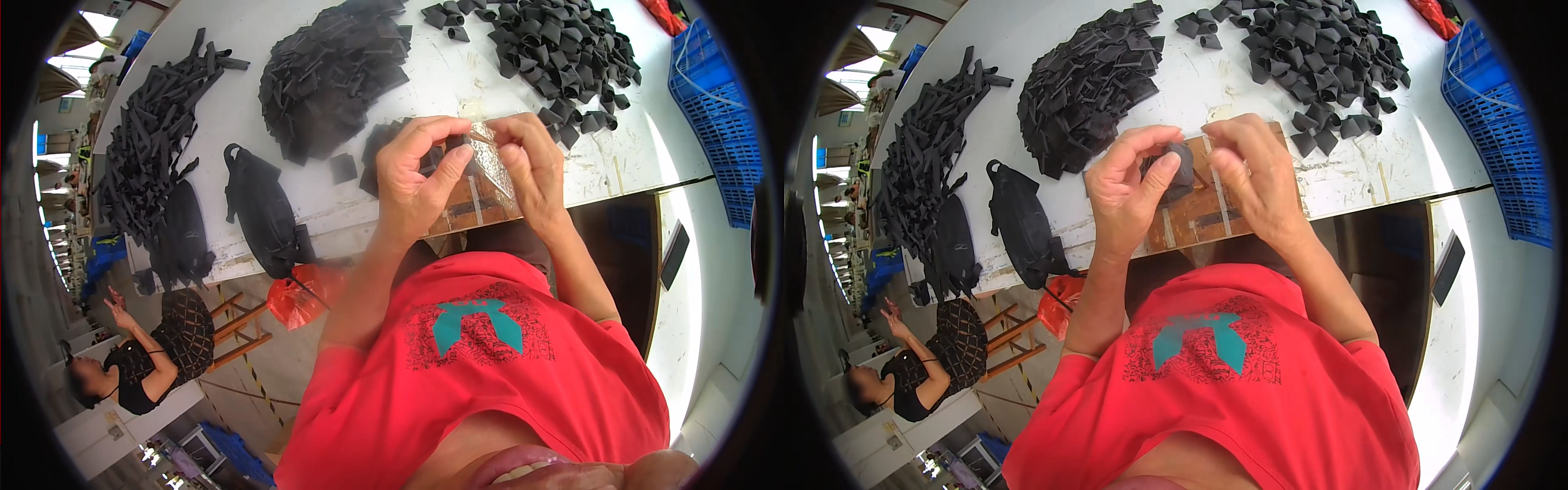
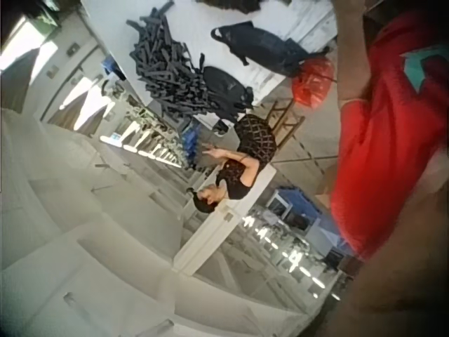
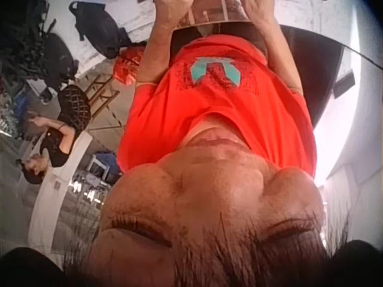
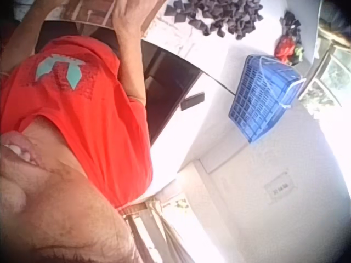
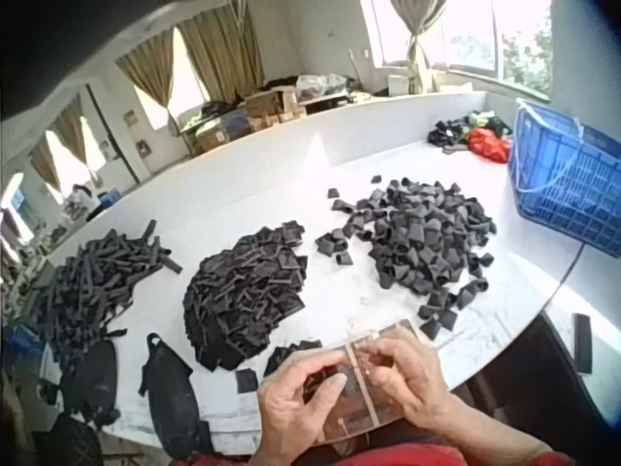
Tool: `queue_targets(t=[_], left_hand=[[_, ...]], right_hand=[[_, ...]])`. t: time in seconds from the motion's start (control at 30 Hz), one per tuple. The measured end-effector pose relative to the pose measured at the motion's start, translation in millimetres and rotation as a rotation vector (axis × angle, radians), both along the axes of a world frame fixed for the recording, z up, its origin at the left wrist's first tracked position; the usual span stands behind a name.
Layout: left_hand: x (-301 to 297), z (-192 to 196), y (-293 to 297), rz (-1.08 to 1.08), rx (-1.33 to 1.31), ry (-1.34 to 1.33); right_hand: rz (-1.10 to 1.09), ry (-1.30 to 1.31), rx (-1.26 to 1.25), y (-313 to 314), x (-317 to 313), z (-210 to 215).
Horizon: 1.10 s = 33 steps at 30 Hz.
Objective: Assembling small black rubber components onto a metal rod at a factory workstation.
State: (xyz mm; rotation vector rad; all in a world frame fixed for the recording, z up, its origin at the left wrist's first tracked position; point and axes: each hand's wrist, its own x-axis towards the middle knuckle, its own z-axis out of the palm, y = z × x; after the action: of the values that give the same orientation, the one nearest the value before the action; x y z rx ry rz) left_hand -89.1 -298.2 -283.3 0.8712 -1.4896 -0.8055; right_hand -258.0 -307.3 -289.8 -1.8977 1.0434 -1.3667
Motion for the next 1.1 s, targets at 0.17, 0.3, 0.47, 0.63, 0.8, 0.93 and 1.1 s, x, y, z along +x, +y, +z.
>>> queue_targets(t=[0.17,0.3,0.47,0.63,0.8,0.93,1.1], left_hand=[[-5.9,4.5,4.7,0.008,0.176,0.309],[2.7,-2.6,6.1,-0.051,0.323,0.765],[6.8,-16.2,9.3,-0.066,0.4,0.892],[1.5,-25.2,9.4,0.022,0.359,0.796],[3.4,-19.3,10.2,0.085,0.397,0.703],[-0.8,2.3,23.7,-0.003,0.337,0.775],[-6.5,9.2,48.2,0.085,0.156,0.36]], right_hand=[[0.018,0.129,-0.123,8.3,14.3,8.7],[-0.051,0.163,-0.141,4.4,22.1,10.8],[-0.042,0.222,-0.268,-3.1,20.3,5.6],[-0.055,0.235,-0.288,-5.1,20.3,1.6],[-0.029,0.296,-0.267,-3.4,21.2,12.2],[0.021,-0.108,0.168,11.1,13.3,24.5],[0.279,-0.646,0.54,35.4,25.0,20.8]])
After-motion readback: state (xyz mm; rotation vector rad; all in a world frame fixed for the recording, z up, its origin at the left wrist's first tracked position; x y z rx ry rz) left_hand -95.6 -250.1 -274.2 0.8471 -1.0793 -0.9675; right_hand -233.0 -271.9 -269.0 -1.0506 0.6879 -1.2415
